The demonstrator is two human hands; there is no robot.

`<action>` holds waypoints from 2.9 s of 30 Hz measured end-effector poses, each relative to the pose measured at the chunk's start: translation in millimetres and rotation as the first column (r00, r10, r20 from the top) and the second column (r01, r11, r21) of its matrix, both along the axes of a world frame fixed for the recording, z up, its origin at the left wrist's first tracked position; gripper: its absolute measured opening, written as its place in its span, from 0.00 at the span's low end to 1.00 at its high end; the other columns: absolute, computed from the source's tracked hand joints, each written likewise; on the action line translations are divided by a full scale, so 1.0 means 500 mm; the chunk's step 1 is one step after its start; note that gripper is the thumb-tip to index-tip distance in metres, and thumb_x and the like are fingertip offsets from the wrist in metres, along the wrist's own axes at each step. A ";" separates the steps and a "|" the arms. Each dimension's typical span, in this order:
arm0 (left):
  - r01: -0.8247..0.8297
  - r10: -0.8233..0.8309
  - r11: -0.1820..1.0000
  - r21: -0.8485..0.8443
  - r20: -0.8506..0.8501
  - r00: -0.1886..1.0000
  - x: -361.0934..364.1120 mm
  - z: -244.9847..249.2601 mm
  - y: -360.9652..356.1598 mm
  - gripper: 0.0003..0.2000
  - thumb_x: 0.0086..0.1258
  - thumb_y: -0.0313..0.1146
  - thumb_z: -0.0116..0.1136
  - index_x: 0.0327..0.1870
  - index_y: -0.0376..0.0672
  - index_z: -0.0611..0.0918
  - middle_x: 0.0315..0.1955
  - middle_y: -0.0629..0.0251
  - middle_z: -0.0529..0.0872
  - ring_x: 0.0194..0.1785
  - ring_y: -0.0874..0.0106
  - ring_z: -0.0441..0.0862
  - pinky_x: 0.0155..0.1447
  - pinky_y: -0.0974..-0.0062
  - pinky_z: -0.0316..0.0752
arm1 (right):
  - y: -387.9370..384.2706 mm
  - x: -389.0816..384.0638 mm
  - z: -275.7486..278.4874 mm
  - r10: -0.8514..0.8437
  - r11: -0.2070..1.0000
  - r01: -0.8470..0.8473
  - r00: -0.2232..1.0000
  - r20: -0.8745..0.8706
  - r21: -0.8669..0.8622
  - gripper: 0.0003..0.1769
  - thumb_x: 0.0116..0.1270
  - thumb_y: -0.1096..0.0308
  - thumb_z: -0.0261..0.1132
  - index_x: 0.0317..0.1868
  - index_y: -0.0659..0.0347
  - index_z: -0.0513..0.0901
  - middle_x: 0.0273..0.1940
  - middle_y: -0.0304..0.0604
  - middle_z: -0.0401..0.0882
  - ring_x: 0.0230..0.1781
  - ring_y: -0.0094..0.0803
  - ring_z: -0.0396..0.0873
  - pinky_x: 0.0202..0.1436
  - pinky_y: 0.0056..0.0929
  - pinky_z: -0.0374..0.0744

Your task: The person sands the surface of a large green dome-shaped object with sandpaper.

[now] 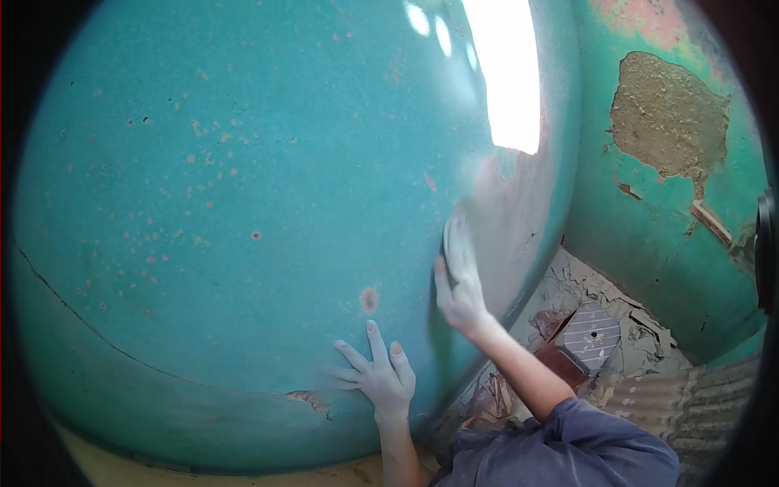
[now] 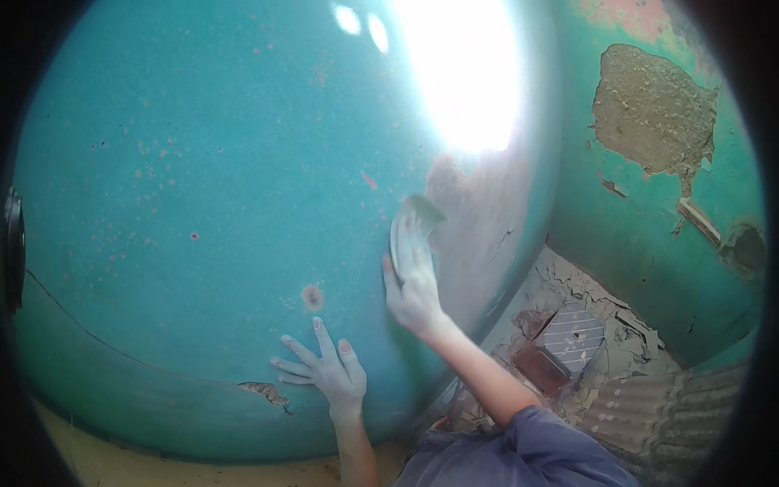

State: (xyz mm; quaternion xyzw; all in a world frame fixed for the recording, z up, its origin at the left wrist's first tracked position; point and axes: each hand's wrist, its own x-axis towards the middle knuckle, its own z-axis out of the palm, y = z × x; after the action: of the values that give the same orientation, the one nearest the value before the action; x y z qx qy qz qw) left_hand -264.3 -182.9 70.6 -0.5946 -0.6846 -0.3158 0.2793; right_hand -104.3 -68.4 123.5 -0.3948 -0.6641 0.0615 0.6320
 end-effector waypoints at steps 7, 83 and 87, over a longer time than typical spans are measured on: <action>-0.035 0.038 0.999 0.031 -0.095 0.995 0.004 -0.002 0.008 0.27 0.81 0.47 0.39 0.75 0.44 0.70 0.81 0.41 0.37 0.78 0.32 0.15 0.67 0.27 0.09 | -0.042 0.001 -0.057 0.059 0.998 -0.055 0.977 0.207 -0.028 0.35 0.72 0.71 0.59 0.74 0.79 0.59 0.75 0.74 0.53 0.78 0.69 0.49 0.80 0.56 0.52; -0.143 0.164 0.985 -0.096 0.286 0.944 0.421 0.029 0.223 0.31 0.77 0.43 0.53 0.77 0.39 0.65 0.78 0.31 0.43 0.78 0.26 0.35 0.76 0.31 0.41 | 0.330 0.394 -0.058 0.186 0.969 -0.243 0.844 0.503 0.051 0.39 0.68 0.61 0.62 0.74 0.74 0.62 0.74 0.66 0.60 0.79 0.61 0.53 0.78 0.68 0.44; -0.126 0.138 0.990 -0.058 0.314 0.939 0.434 0.036 0.231 0.30 0.76 0.43 0.55 0.76 0.40 0.66 0.77 0.30 0.44 0.78 0.26 0.36 0.76 0.30 0.42 | 0.334 0.384 0.051 0.178 0.934 -0.301 0.860 0.478 0.195 0.38 0.68 0.62 0.61 0.74 0.74 0.63 0.74 0.68 0.60 0.78 0.66 0.54 0.78 0.68 0.44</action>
State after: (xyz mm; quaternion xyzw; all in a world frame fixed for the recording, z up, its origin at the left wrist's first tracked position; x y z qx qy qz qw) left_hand -47.4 -67.3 88.7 -0.4940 -0.7646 -0.3753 0.1749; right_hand 87.8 98.5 148.9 -0.2246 -0.8390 -0.0420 0.4938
